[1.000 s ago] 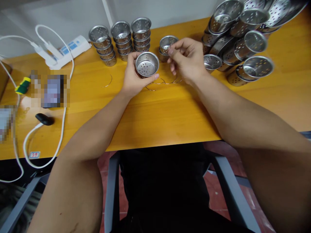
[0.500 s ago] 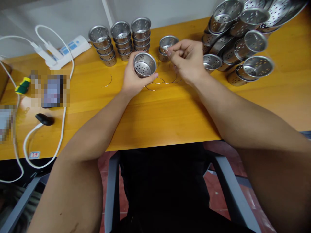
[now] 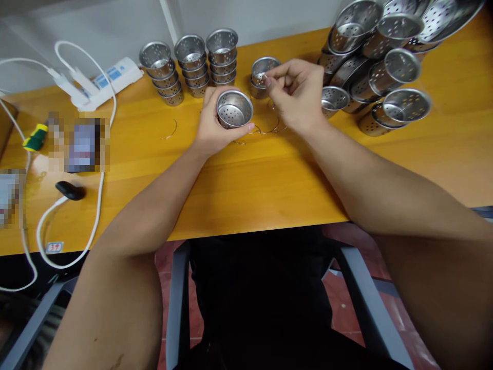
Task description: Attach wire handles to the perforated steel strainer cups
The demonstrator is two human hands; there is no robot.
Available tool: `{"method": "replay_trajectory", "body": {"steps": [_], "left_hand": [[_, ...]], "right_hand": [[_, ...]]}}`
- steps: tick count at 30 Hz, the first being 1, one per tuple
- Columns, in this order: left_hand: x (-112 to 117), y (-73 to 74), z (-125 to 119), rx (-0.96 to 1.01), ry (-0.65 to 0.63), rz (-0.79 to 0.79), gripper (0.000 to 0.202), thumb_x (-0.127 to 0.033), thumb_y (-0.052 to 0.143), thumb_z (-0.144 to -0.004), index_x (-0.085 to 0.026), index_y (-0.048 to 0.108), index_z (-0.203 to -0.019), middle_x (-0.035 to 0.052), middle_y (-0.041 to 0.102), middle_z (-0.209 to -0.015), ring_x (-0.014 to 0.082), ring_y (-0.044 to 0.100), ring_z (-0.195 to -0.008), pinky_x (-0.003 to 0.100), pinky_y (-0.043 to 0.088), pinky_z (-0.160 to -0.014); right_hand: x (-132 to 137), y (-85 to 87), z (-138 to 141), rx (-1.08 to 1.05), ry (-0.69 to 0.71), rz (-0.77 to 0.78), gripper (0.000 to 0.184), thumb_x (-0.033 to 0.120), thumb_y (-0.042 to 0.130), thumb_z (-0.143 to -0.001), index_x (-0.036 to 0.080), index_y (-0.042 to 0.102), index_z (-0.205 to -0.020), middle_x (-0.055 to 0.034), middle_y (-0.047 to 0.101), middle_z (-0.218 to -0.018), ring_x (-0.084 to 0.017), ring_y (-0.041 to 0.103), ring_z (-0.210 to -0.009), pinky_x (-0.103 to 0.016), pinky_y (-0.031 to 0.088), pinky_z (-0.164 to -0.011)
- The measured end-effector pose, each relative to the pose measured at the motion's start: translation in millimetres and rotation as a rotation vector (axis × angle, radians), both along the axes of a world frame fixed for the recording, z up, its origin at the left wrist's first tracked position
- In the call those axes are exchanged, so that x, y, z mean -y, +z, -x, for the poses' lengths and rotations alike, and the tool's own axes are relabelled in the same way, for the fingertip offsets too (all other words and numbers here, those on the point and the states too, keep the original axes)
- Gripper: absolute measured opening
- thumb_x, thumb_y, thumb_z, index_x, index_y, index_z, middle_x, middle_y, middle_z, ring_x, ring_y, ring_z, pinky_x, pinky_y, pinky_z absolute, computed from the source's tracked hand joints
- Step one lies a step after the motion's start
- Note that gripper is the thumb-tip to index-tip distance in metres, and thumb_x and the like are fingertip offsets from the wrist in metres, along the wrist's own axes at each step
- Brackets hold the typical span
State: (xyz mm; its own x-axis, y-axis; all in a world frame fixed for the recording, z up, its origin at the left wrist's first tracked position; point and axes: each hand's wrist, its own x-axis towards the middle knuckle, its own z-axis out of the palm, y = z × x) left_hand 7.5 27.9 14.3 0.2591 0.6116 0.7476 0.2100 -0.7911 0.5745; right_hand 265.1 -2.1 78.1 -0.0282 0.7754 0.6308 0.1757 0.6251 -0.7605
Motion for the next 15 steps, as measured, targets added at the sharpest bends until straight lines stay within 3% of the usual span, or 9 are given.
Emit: {"method": "replay_trajectory", "body": {"steps": [4,8,15], "left_hand": [[-4.0,-5.2,-2.7,0.010,0.019,0.001,0.088,-0.078,0.111,-0.081,-0.033,0.067,-0.142,0.0091,0.070,-0.139,0.0368,0.074,-0.134,0.052,0.064,-0.121],[-7.5,-12.0,-7.1,0.023,-0.018,0.043,0.098,-0.086,0.108,-0.082,-0.033,0.059,-0.148,0.0073,0.073,-0.137,0.0332,0.079,-0.124,0.048,0.067,-0.112],[-1.8,-7.8,-10.8,-0.002,-0.039,0.033,0.095,-0.080,0.105,-0.090,-0.035,0.053,-0.157,0.0098,0.072,-0.147,0.0357,0.078,-0.136,0.050,0.066,-0.118]], "right_hand": [[8.5,1.5,8.4,0.013,0.016,-0.023,0.082,0.113,0.083,-0.091,0.033,0.085,-0.109,0.0031,0.058,-0.071,-0.019,0.037,-0.061,-0.039,0.034,-0.060],[17.4,5.5,15.0,0.009,0.019,-0.024,0.077,0.111,0.085,-0.090,0.035,0.083,-0.104,0.0023,0.053,-0.070,-0.021,0.033,-0.062,-0.041,0.033,-0.059],[33.3,10.5,21.4,0.101,0.016,0.020,0.045,0.083,0.098,-0.098,0.042,0.080,-0.100,0.0004,0.058,-0.070,-0.025,0.043,-0.064,-0.044,0.040,-0.060]]}}
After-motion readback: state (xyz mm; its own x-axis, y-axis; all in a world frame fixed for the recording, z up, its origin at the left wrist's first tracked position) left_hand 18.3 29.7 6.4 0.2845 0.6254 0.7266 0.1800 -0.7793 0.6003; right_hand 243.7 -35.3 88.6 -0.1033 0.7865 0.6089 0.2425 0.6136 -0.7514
